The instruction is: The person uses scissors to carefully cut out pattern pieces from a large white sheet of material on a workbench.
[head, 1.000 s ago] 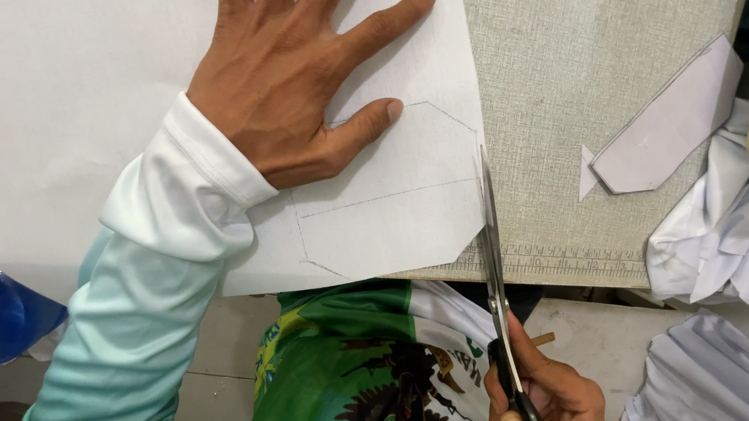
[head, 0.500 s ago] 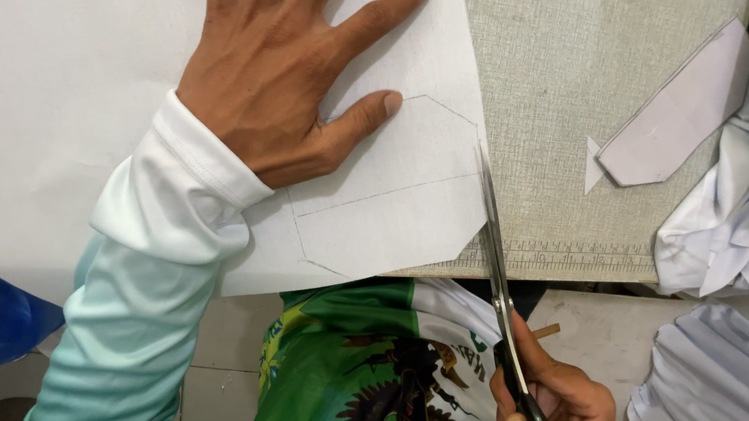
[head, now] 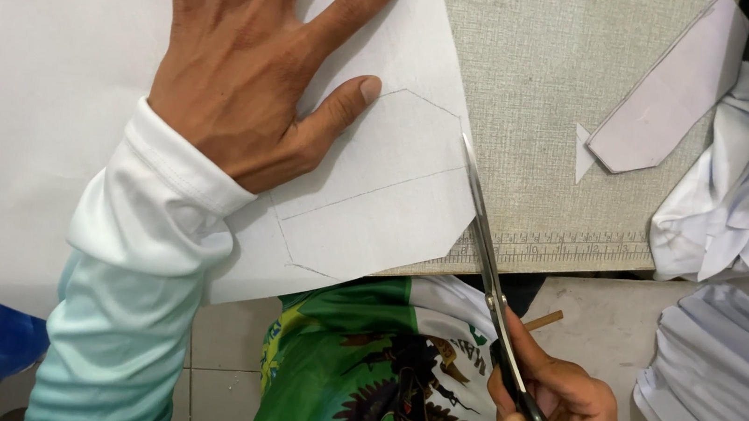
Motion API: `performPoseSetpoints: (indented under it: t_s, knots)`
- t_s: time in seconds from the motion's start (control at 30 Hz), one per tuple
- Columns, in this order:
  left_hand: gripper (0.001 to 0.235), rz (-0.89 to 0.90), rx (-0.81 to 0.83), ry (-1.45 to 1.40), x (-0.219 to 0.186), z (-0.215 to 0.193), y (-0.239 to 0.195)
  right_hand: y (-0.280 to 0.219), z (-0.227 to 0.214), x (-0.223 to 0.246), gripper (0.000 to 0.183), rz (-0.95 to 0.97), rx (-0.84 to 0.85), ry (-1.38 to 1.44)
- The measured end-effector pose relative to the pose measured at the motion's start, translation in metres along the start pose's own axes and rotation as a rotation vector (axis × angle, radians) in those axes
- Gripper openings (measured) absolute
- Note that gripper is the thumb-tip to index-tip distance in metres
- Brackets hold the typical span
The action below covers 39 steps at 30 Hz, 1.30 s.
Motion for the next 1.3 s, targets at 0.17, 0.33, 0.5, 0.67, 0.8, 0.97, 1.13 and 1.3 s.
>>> performPoseSetpoints:
  t_s: [0.17,0.33,0.5,0.67,0.8,0.97,1.13,1.3]
  knots:
    - [0.058,0.015,-0.016,0.028,-0.001,-0.001,0.000,-0.002,0.005,0.003,0.083,-0.028,0.001,0.040]
    - [0.058,0.017,-0.014,0.032,0.000,0.000,-0.001,-0.004,0.004,0.001,0.083,-0.003,-0.035,0.030]
    - [0.059,0.009,0.008,0.018,0.000,0.000,0.000,-0.004,0.005,0.001,0.084,-0.015,-0.036,0.010]
    - [0.058,0.009,0.011,0.027,-0.001,-0.001,0.000,-0.010,-0.004,-0.009,0.086,0.060,-0.072,0.024]
    - [0.059,0.021,-0.001,0.028,-0.001,-0.002,0.000,-0.011,-0.008,-0.013,0.089,0.102,-0.068,-0.011]
    - [0.059,0.015,0.007,0.021,-0.001,-0.001,0.000,-0.011,-0.001,-0.006,0.084,0.119,-0.113,-0.021]
    - [0.058,0.019,0.007,0.023,-0.002,-0.002,0.000,-0.012,-0.003,-0.011,0.085,0.150,-0.119,-0.003]
    - [0.057,0.037,-0.013,0.026,-0.003,-0.005,0.000,-0.013,0.000,-0.010,0.084,0.136,-0.074,0.009]
Point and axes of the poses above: each hand's wrist, its own y-axis towards the middle knuckle, its own z-axis out of the palm, x = y × z, the point moved 9 cm from there along y, towards the middle knuckle, and after that the axes turned 2 degrees about x, right-handed, at the moved point
